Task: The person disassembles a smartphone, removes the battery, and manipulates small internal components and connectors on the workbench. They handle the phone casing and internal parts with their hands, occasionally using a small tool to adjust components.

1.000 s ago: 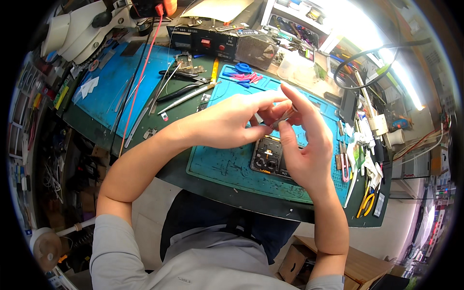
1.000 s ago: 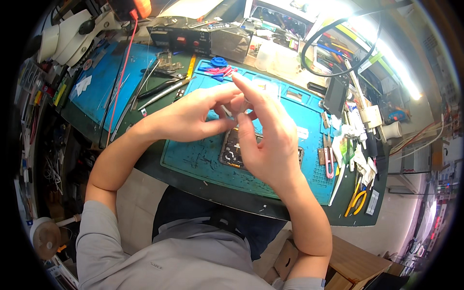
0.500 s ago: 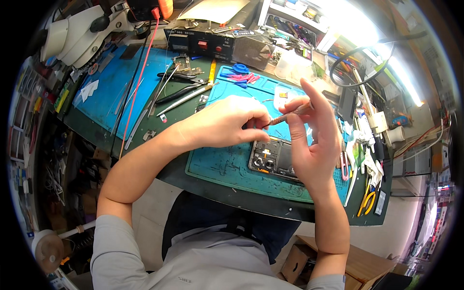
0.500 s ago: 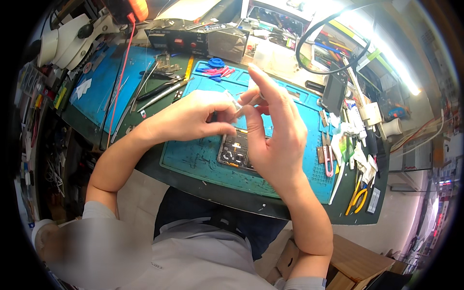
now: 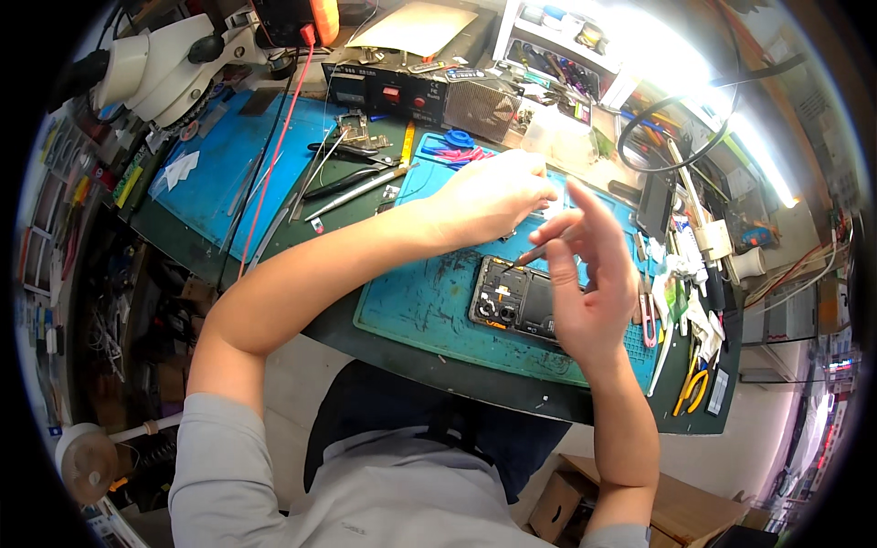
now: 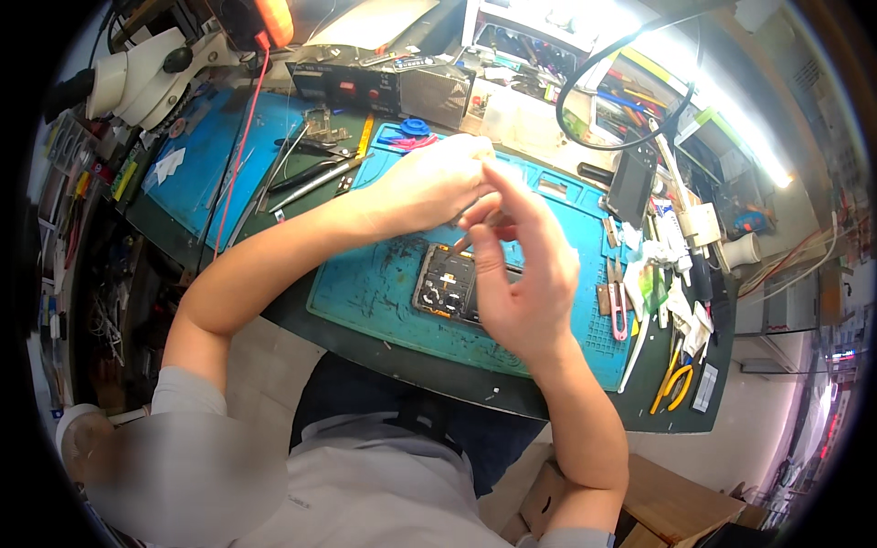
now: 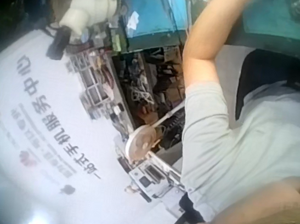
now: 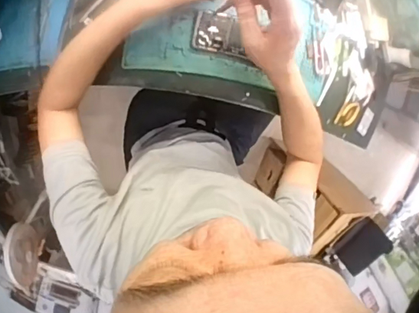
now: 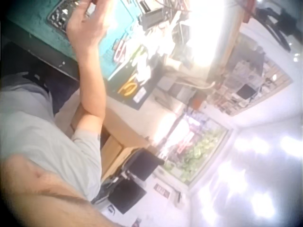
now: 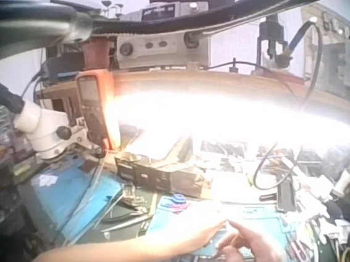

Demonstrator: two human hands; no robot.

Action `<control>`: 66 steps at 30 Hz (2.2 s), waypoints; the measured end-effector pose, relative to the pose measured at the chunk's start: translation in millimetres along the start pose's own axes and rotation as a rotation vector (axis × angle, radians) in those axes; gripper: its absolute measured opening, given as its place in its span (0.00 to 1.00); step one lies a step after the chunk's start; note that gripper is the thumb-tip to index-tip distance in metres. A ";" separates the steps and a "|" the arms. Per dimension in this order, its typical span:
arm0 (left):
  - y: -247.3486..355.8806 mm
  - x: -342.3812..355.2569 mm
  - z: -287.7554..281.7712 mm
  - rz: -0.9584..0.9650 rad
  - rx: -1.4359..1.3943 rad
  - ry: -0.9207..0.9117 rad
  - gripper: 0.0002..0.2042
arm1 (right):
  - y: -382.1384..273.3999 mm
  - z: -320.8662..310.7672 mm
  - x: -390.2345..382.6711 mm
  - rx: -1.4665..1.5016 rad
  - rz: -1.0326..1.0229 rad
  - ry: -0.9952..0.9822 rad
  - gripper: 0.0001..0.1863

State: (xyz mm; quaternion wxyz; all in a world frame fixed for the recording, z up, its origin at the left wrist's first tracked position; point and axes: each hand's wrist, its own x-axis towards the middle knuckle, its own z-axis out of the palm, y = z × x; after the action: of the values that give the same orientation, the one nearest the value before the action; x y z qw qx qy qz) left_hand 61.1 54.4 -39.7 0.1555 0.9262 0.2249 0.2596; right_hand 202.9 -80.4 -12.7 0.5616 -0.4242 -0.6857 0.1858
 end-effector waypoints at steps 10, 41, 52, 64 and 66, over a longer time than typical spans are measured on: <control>7.2 -26.8 -32.0 -0.022 -0.128 0.033 0.11 | -0.3 9.8 0.2 -0.114 -0.058 -0.057 0.27; 31.0 -62.0 -50.0 -0.213 -0.669 -0.070 0.24 | -14.1 10.9 22.9 -0.253 -0.136 -0.129 0.28; 34.3 -59.4 -53.9 -0.252 -0.722 -0.067 0.20 | -16.7 16.4 18.9 -0.126 -0.095 -0.123 0.28; 36.7 -56.6 -54.9 -0.147 -0.450 -0.135 0.25 | -14.0 11.9 18.2 -0.295 -0.126 -0.157 0.30; 36.9 -57.8 -50.4 -0.099 -0.448 -0.085 0.23 | -11.0 12.4 16.9 -0.230 -0.079 -0.150 0.30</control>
State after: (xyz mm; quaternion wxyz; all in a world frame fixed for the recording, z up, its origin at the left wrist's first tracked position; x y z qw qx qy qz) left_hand 1.6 2.8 -7.4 0.3790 0.8665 0.1999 0.2560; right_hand 187.1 -70.5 2.1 0.4631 -0.4434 -0.7588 0.1149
